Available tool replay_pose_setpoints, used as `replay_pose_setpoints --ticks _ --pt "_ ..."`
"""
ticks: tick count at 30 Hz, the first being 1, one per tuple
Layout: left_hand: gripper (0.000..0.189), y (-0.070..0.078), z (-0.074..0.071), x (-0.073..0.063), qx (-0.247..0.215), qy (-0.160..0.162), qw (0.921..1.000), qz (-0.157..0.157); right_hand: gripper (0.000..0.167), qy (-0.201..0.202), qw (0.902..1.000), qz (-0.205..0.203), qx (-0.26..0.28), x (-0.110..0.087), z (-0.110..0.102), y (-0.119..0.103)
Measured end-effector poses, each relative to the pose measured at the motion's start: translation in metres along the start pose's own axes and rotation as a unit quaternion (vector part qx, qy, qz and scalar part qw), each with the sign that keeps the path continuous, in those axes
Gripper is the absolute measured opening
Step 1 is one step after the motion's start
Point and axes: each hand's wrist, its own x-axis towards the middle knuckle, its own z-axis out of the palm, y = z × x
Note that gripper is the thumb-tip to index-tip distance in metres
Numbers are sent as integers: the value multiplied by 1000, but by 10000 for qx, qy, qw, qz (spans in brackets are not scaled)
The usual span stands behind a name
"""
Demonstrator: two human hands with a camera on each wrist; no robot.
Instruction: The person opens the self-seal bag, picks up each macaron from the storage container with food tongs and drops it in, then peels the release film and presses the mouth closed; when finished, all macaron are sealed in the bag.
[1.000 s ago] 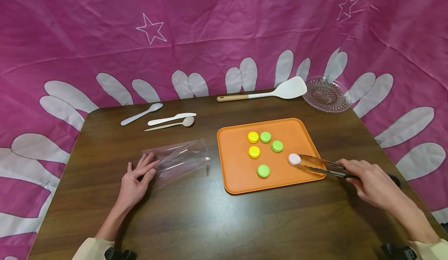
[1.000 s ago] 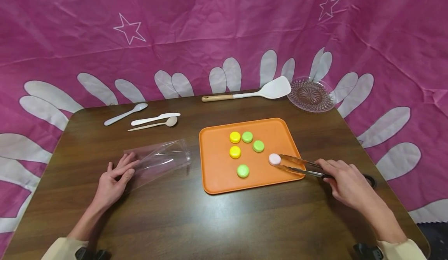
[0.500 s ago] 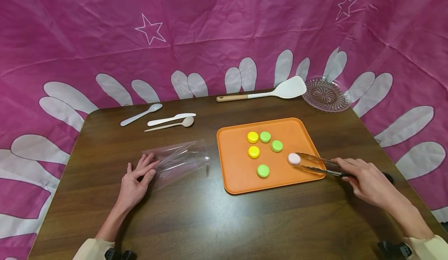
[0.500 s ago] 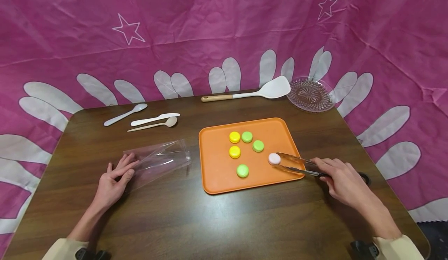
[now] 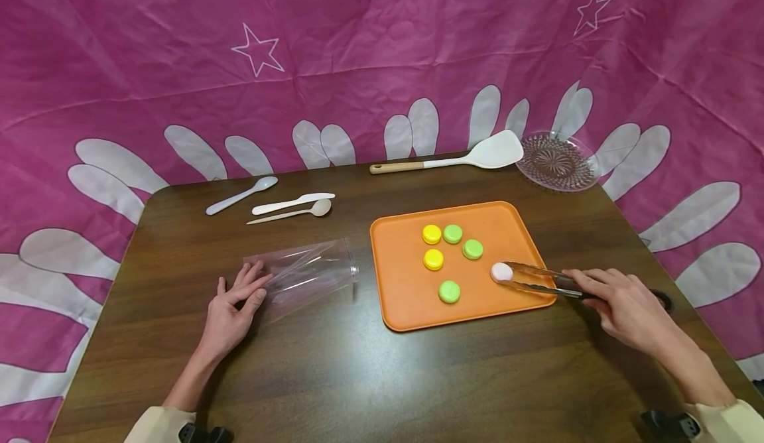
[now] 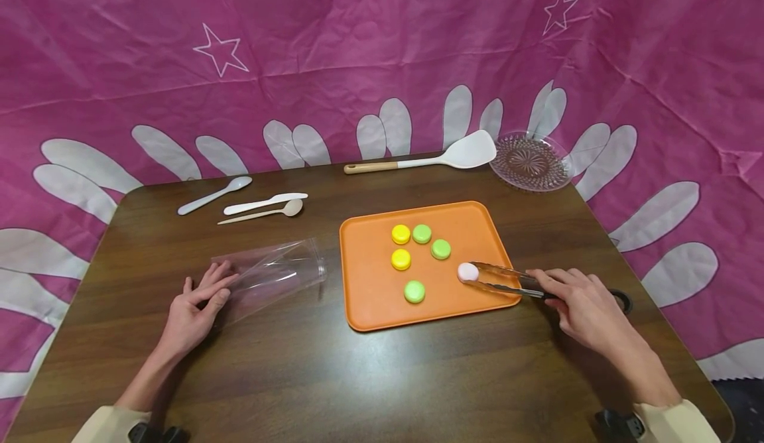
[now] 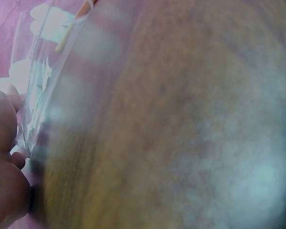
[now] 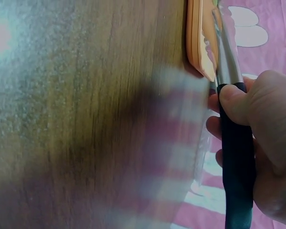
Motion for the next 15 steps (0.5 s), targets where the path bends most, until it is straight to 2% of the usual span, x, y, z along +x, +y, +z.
replay_pose_setpoints --ticks 8,15 --pt "33 0 0 -1 1 -82 10000 -21 68 122 9999 -50 21 4 -1 -1" --pt "34 -1 2 1 44 -66 10000 12 68 72 9997 -158 151 22 -3 -9"
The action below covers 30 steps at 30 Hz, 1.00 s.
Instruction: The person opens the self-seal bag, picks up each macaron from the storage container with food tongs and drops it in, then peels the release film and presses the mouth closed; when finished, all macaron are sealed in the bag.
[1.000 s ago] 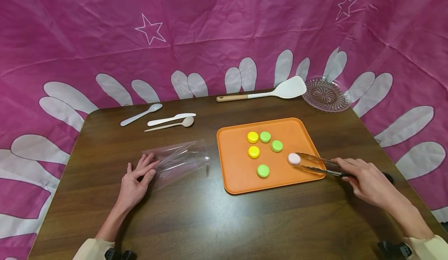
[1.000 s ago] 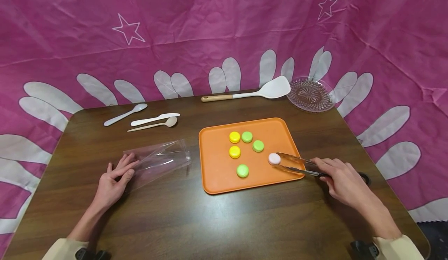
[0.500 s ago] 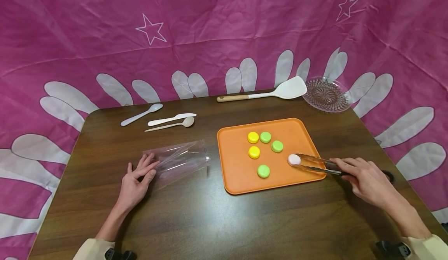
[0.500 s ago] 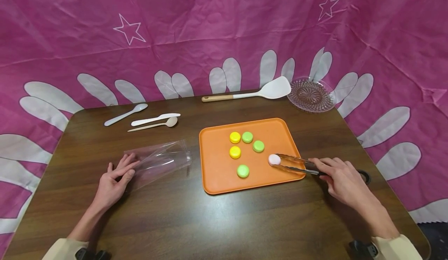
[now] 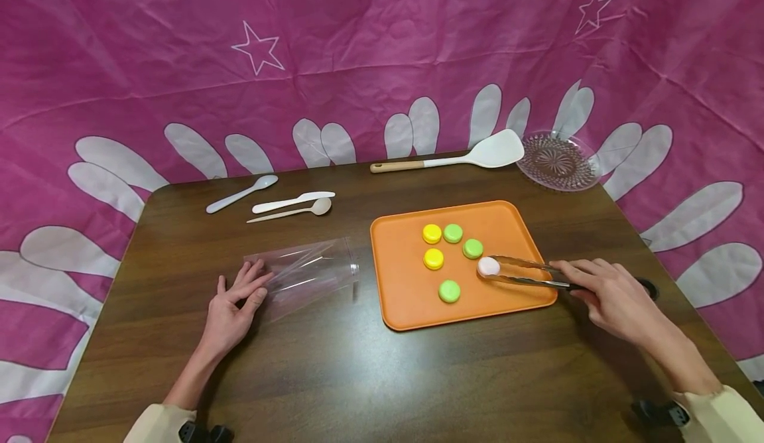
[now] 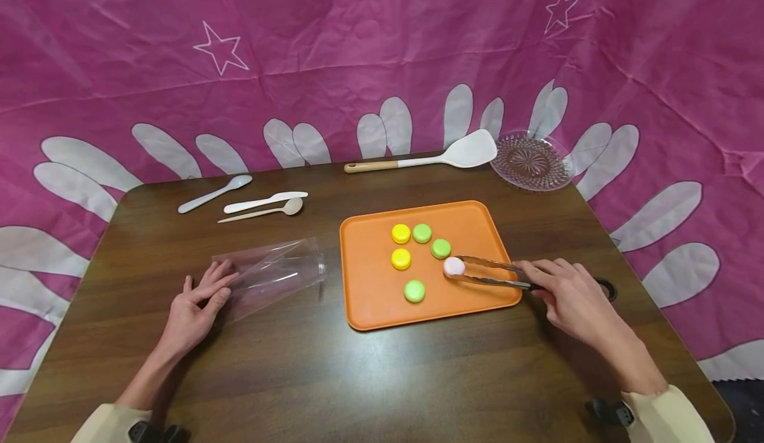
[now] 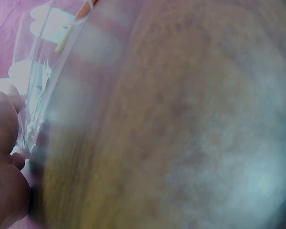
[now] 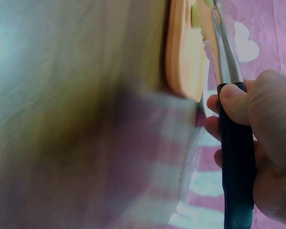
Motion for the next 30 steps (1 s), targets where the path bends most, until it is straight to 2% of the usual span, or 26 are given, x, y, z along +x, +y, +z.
replay_pose_setpoints --ticks 7,13,18,24,30 --pt "33 0 1 0 -14 -33 10000 45 62 -282 9992 -121 256 38 6 -19" --pt "32 1 -2 -1 62 -22 10000 63 63 -814 9953 -207 487 90 18 -46" --pt "31 0 -3 0 106 -68 9999 45 57 -1119 9910 -508 522 130 38 -72" --pt "30 -1 -3 1 111 -60 9999 45 50 -1152 9876 -932 521 168 62 -105" --pt "30 -1 -4 1 86 -104 9999 40 46 -1213 9850 -1149 433 192 78 -130"
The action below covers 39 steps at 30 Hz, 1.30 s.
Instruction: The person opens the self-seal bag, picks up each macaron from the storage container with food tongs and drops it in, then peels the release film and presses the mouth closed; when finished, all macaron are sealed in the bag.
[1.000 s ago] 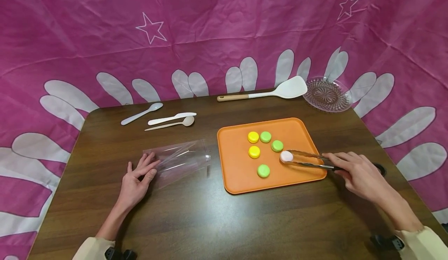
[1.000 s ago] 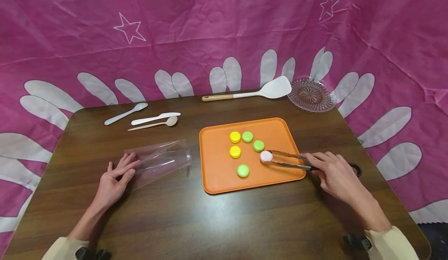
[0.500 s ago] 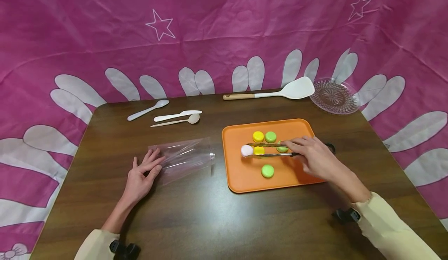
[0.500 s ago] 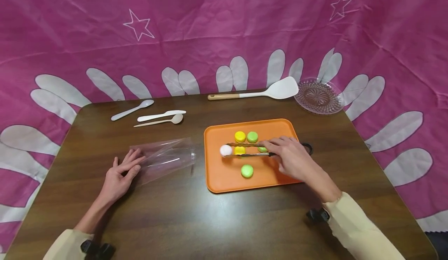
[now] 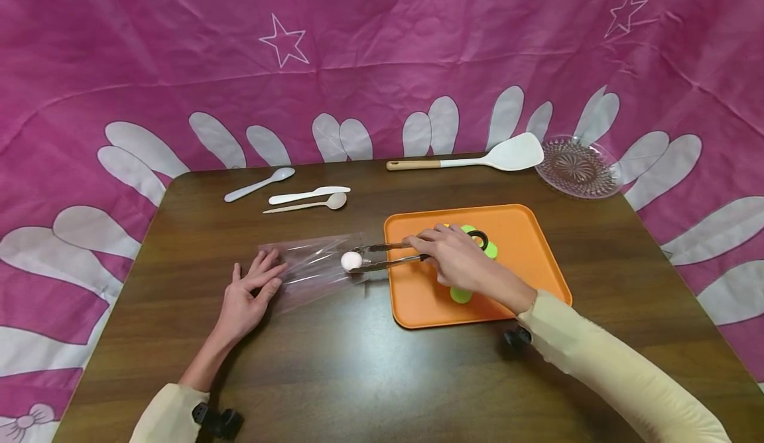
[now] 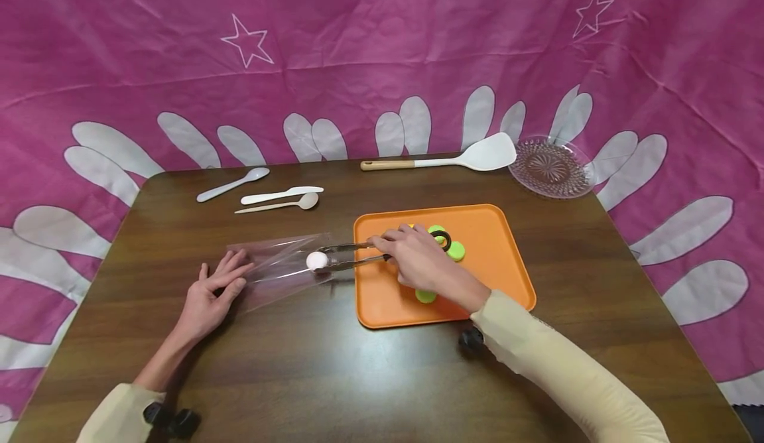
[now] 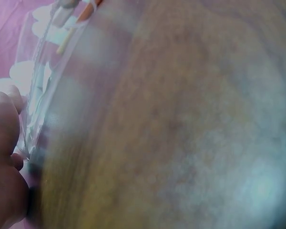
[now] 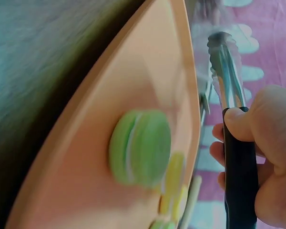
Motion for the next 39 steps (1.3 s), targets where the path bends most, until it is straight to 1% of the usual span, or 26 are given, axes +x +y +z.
replay_pose_setpoints --ticks 2,5,12,23,29,34,39 --pt "30 0 0 0 11 12 10000 1 47 -74 9999 -50 -64 8 3 -5" --pt "30 1 0 0 27 27 10000 -4 47 -226 9997 -73 -10 20 8 -14" --pt "30 4 1 0 -16 24 10000 -30 48 -600 9978 43 292 41 18 -33" --pt "31 4 2 0 -57 91 9999 -23 44 -724 9973 39 76 67 29 -54" --pt "31 5 2 2 -75 144 9999 11 46 -808 9966 97 161 72 29 -58" --pt "31 5 2 2 -75 177 9998 46 48 -888 9959 134 134 69 28 -57" --pt "30 5 2 1 -32 225 9997 44 47 -871 9961 86 132 67 29 -55"
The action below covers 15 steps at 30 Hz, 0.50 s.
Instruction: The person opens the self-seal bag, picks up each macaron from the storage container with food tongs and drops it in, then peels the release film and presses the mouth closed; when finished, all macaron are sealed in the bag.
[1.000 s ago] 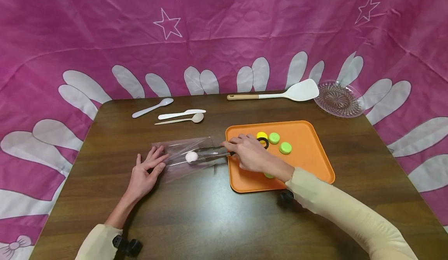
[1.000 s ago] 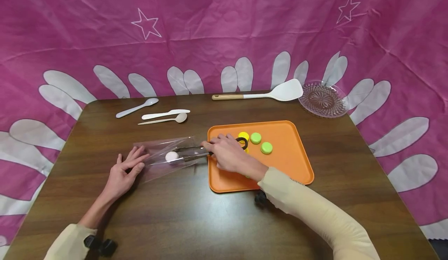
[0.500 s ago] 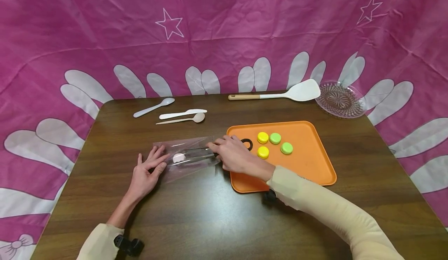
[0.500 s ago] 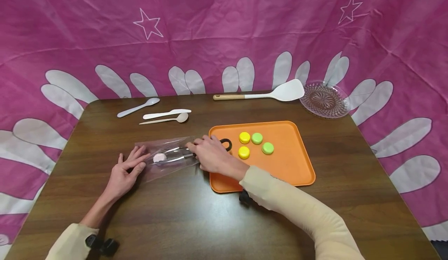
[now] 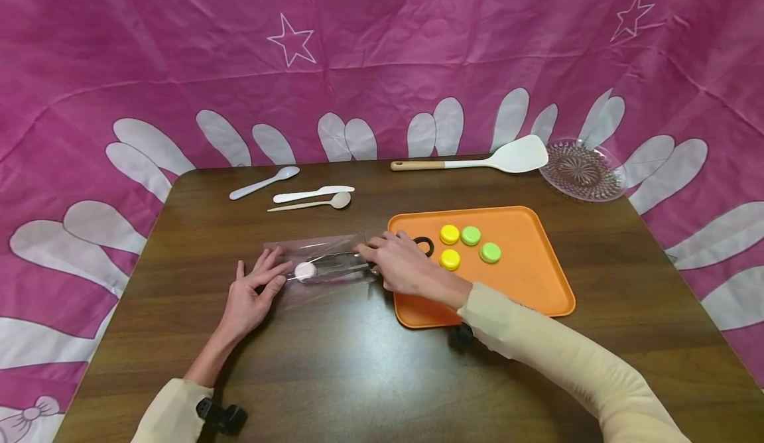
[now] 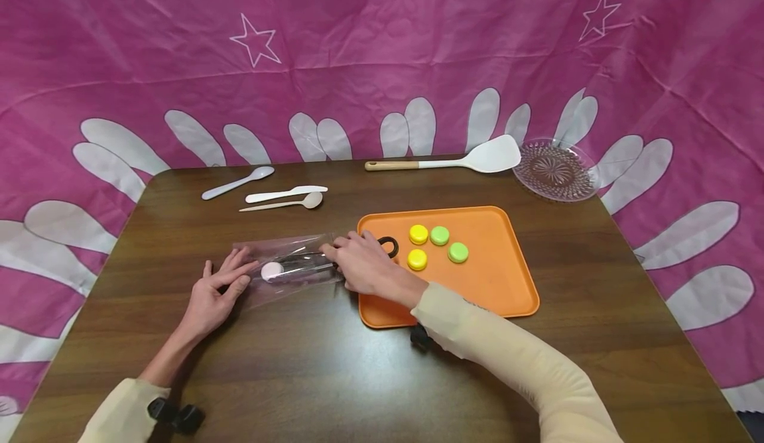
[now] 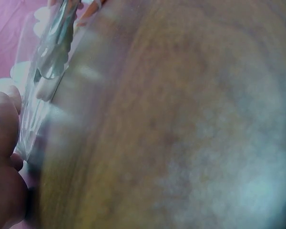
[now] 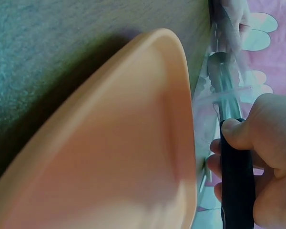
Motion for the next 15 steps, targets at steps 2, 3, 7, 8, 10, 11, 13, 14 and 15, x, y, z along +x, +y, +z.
replay_pose_setpoints --ticks 2,3,7,8,10,11,13,14,15 --pt "30 -1 0 0 -13 -13 10000 6 48 26 10000 -9 20 0 1 0" --pt "30 -1 0 0 -10 -25 10000 6 48 41 10000 -24 6 0 1 0" --pt "31 -2 0 -1 -46 -1 10000 31 48 78 9999 -56 103 3 3 -3" --pt "31 -3 0 -1 -39 3 10000 31 48 75 9999 -48 139 4 4 -4" --pt "31 -3 0 -1 -63 2 10000 35 46 84 9997 -22 218 6 5 -7" --pt "32 -4 0 -2 -72 -14 10000 27 46 93 9997 -9 238 7 6 -8" --pt "32 -4 0 -2 -87 -56 9999 8 46 134 9997 0 216 9 8 -10" --pt "32 -4 0 -2 -80 -71 9999 -1 46 165 9997 -14 195 11 8 -11" --pt "32 -4 0 -2 -83 -84 9999 6 46 186 9997 -21 162 12 9 -12"
